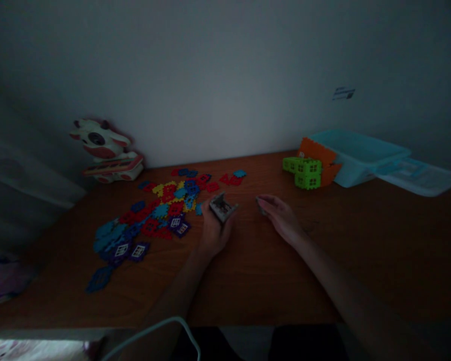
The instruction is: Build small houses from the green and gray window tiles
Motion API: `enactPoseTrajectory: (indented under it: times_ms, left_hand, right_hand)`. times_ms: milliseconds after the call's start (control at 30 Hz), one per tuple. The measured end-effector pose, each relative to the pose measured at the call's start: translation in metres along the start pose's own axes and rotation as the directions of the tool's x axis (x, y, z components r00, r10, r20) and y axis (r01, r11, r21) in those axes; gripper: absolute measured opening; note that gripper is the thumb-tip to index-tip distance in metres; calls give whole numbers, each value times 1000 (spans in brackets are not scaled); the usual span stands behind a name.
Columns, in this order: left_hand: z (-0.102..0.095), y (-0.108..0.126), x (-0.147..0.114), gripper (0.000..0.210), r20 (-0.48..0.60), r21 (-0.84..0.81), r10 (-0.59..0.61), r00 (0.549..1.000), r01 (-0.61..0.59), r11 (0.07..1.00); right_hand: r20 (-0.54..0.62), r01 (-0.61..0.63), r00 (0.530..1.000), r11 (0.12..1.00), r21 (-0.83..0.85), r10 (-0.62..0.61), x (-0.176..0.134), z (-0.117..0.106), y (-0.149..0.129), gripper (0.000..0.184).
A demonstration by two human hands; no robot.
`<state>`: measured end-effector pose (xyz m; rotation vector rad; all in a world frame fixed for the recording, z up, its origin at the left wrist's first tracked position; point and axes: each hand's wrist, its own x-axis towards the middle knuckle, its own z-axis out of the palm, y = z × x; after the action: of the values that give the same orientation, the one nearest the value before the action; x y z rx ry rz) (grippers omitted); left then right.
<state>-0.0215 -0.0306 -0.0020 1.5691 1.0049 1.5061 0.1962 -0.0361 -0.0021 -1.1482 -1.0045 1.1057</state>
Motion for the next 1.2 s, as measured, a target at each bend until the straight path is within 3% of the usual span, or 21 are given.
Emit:
enactPoseTrajectory:
  times_ms: [100, 200, 300, 367, 433, 567, 667, 733, 933, 1200]
  left_hand:
    - [7, 7, 3, 57, -18, -234, -281, 960, 269, 934]
    - [10, 14, 11, 40, 140, -539, -563, 815, 539, 647]
    - [9, 18, 17, 35, 290, -647, -629, 722, 632, 427]
    - [9, 17, 18, 42, 327, -623, -641, 695, 668, 407]
    - [12, 14, 15, 51, 278, -557, -648, 709, 669, 492]
    - [17, 5, 5, 57, 107, -409, -592, 799, 578, 706]
    - [18, 5, 0, 60, 41, -294, -435, 899, 427, 855]
    - [17, 8, -2, 61, 55, -249, -321, 946, 324, 913]
    - [17, 12, -7, 57, 154, -254, -212, 965, 246, 935]
    - [17, 8, -10, 54, 217, -217, -199, 956, 246, 944]
  right_hand:
    - [37, -6, 999, 998, 68, 4, -1, 2, 1, 44]
    - [40, -45, 998, 991, 129, 40, -2, 4, 1, 46]
    - [43, -78, 996, 982, 171, 72, -2, 5, 0, 47]
    - [48, -90, 995, 978, 187, 82, -3, 5, 0, 47]
    - [59, -88, 995, 981, 175, 78, -3, 5, 0, 46]
    - [76, -13, 997, 995, 103, 5, -8, 9, 0, 45]
    - [101, 46, 993, 994, 99, -56, -13, 14, -2, 45]
    - [140, 86, 985, 991, 99, -100, -16, 17, -4, 45]
    - [236, 132, 960, 988, 82, -148, -23, 19, -11, 45]
    - [281, 75, 955, 993, 87, -96, -24, 21, -9, 45]
